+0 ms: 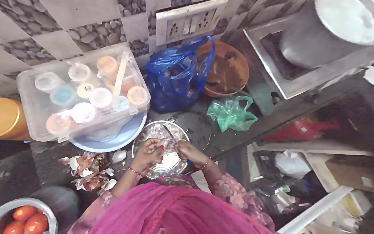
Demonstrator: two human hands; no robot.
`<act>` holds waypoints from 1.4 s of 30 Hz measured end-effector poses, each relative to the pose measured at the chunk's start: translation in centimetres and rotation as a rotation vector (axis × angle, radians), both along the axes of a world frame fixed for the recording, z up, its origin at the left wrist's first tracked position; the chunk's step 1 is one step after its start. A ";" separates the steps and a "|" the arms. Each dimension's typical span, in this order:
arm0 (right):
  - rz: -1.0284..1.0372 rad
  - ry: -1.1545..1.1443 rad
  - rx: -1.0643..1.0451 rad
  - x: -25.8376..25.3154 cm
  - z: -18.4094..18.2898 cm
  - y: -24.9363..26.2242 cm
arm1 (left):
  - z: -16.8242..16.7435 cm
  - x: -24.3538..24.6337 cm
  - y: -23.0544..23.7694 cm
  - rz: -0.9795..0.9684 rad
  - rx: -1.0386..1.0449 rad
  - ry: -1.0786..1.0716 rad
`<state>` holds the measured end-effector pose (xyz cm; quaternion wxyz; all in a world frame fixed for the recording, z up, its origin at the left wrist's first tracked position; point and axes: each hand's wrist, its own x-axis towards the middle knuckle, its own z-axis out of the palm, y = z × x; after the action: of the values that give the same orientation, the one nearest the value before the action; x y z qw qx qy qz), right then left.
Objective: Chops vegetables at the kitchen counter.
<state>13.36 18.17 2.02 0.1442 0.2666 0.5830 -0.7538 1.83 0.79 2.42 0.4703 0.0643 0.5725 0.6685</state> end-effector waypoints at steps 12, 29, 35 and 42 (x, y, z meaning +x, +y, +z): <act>0.137 0.380 0.610 -0.1 -0.4 -1.4 | -0.6 -0.3 -1.5 -0.155 0.181 -0.047; 0.216 0.374 0.820 -0.3 -0.6 -4.3 | -0.9 -0.6 -3.2 -0.282 0.259 -0.103; 0.225 0.297 0.836 -0.4 0.0 -5.4 | -1.4 0.0 -4.1 -0.225 0.338 -0.121; 0.195 0.309 0.903 -0.3 -0.3 -6.3 | -2.0 1.1 -4.4 -0.145 0.429 -0.156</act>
<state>13.08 11.83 1.68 -0.0042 0.1319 0.8886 -0.4393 2.91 -3.66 0.44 0.5355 0.1516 0.3733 0.7422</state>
